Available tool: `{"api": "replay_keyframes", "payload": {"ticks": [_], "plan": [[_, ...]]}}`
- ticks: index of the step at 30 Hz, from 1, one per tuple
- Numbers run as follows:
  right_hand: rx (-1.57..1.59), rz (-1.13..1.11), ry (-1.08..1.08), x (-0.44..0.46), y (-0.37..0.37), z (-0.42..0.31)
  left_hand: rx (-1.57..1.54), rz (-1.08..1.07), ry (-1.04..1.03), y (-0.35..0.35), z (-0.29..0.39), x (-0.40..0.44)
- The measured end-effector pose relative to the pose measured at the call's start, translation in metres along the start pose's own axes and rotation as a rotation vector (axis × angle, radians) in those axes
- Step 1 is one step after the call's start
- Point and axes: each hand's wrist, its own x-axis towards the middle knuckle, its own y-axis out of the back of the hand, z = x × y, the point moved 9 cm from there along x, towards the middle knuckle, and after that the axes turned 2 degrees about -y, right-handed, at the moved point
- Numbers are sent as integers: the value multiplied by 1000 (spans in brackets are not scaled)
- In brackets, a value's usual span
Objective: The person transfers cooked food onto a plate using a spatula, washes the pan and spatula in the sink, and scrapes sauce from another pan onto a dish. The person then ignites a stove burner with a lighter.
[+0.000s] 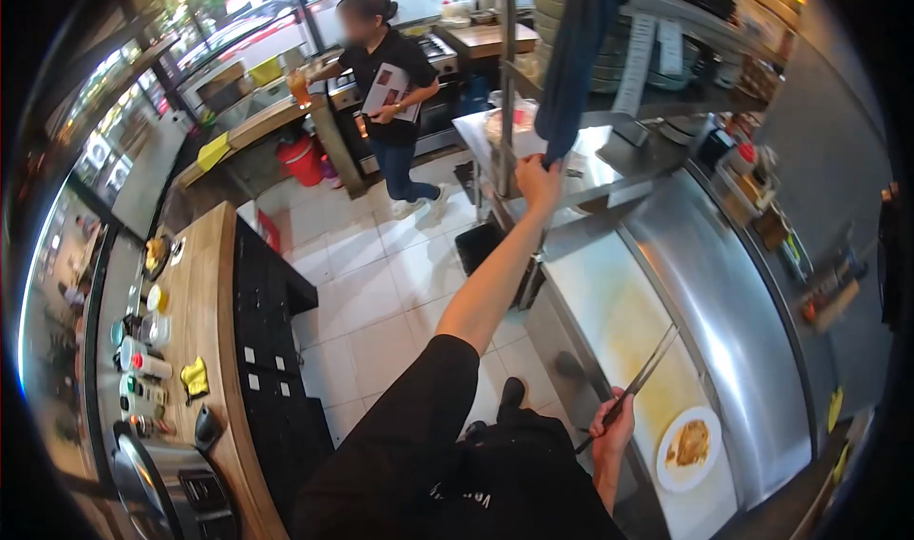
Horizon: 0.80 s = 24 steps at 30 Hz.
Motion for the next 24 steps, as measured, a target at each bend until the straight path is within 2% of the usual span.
{"api": "replay_keyframes", "payload": {"ticks": [1, 3, 5, 6, 8, 10, 12, 14, 18, 19, 22, 24], "plan": [[-40, -30, 38, 12, -14, -8, 17, 69, -51, 12, 11, -1], [-66, -108, 80, 44, -48, -22, -493, -204, 86, 5, 5, -24], [-30, -174, 91, 73, -97, -36, -1109, -430, 305, 19, 29, -68], [-15, -198, 64, 86, -123, -44, -1100, -418, 322, 28, 31, -74], [-32, -273, 84, 107, -178, -54, -1543, -699, 718, 24, 42, -100], [-136, -282, 81, 134, -207, -49, -1429, -767, 734, 32, 57, -99], [-253, -240, 109, 155, -228, -43, -1098, -660, 543, 11, 23, -82], [-249, -186, 34, 145, -244, -42, -762, -463, 311, 42, 47, -62], [-408, -148, 160, 131, -265, -39, -566, -562, 183, 43, 48, -46], [-450, -125, 191, 130, -265, -37, -528, -504, 124, 43, 44, -39], [-427, -79, 182, 128, -261, -24, -607, -624, 312, 43, 33, -34], [-354, -104, 106, 116, -258, -10, -666, -613, 364, 50, 24, -26]]}}
